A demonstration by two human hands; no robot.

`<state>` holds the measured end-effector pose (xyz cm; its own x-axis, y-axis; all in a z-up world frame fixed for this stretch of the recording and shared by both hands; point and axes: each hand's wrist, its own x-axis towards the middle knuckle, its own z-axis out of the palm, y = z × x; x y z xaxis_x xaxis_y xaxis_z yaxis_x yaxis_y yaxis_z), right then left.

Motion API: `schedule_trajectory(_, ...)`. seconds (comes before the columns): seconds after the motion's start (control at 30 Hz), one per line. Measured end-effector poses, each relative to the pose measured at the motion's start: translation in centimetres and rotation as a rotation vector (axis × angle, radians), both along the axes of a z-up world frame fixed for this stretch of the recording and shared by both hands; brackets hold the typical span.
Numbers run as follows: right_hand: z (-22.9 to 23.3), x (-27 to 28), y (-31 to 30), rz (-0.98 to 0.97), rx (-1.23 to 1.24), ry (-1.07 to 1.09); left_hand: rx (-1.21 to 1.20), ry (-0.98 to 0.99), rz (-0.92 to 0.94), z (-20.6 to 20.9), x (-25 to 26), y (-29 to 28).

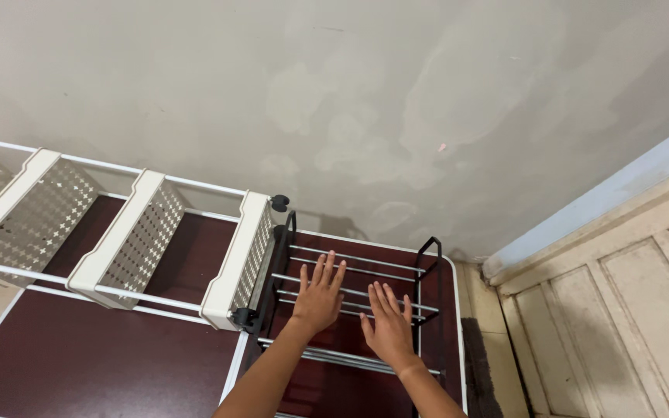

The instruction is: The person assembles a metal shoe rack on a maroon table. They insert multiple horizontal rods into the side frames, then attach a white plastic basket unit to the assembled frame. The person repeatedly adjusts and reinserts rods to secure the structure.

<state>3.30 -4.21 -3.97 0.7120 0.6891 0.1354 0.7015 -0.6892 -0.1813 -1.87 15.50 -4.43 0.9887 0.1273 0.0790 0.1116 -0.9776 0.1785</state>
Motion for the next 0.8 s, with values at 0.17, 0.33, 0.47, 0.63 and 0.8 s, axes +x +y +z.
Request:
schedule_trajectory(0.17,0.1,0.0,2.0,0.033,0.029,-0.003,-0.001,0.008,0.043,0.2,-0.6,2.1)
schedule_trajectory(0.33,0.2,0.2,3.8,0.065,0.020,0.002,-0.016,0.031,0.096,0.6,-1.3,3.7)
schedule_trajectory(0.47,0.3,0.3,5.5,0.092,0.017,0.010,-0.010,0.049,0.132,0.6,-2.0,5.0)
schedule_trajectory(0.63,0.2,0.0,7.7,0.151,0.034,0.014,-0.009,0.060,0.190,0.5,-3.2,6.4)
schedule_trajectory(0.8,0.2,-0.3,9.7,0.194,0.054,0.016,-0.019,0.091,0.259,0.3,-4.3,7.8)
